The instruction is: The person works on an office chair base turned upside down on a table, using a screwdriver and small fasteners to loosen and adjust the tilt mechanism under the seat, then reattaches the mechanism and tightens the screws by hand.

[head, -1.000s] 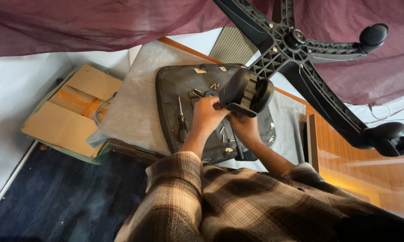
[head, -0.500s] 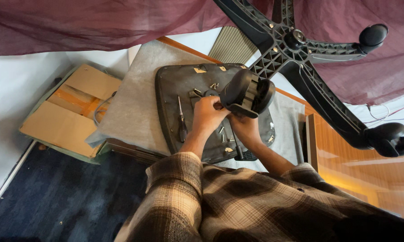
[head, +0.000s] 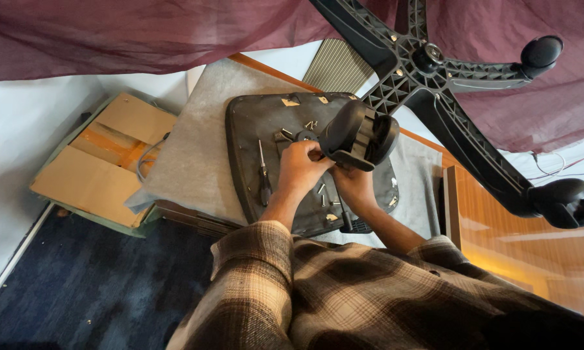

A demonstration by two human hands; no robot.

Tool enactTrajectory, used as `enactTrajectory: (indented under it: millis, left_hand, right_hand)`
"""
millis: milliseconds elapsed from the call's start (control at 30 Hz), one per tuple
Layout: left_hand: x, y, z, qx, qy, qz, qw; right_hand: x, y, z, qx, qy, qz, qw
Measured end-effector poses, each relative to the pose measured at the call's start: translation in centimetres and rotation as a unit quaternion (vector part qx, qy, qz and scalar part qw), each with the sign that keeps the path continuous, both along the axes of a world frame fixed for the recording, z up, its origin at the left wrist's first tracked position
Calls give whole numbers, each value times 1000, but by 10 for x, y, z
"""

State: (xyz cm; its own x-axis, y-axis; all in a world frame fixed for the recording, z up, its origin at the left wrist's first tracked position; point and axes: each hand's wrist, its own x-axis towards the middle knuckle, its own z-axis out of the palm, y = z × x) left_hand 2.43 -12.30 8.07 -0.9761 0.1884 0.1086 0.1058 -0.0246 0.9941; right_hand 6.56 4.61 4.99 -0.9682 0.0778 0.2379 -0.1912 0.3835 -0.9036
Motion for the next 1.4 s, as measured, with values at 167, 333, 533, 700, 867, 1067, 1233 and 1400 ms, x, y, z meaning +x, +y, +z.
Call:
enactTrajectory:
  millis: [167, 333, 533, 700, 867, 1067, 1233, 1400]
  left_hand:
    - [1, 1, 3, -10, -1, 8, 1000]
    - [-6, 9, 16, -70, 46, -9, 996]
    - [-9, 18, 21, -118, -23, -42, 992]
    - [-12, 17, 17, -153, -20, -38, 987]
    - [-2, 8, 21, -151, 4, -21, 988]
    - [15, 12, 29, -186, -21, 3, 982]
    - [8, 12, 24, -163, -21, 6, 986]
    - [9, 18, 30, -149, -36, 36, 987]
  right_hand:
    - [0, -7, 1, -2, 4, 0, 1000]
    - [-1, -6, 0, -5, 11, 6, 1000]
    - [-5, 3, -3, 24, -11, -12, 1000]
    - [-7, 5, 8, -28, -12, 70, 997]
    - [-1, -17, 38, 77, -43, -15, 996]
    - [10, -34, 45, 138, -17, -156, 978]
    - [1, -23, 32, -55, 2, -3, 998]
    - [13, -22, 24, 12, 30, 37, 999]
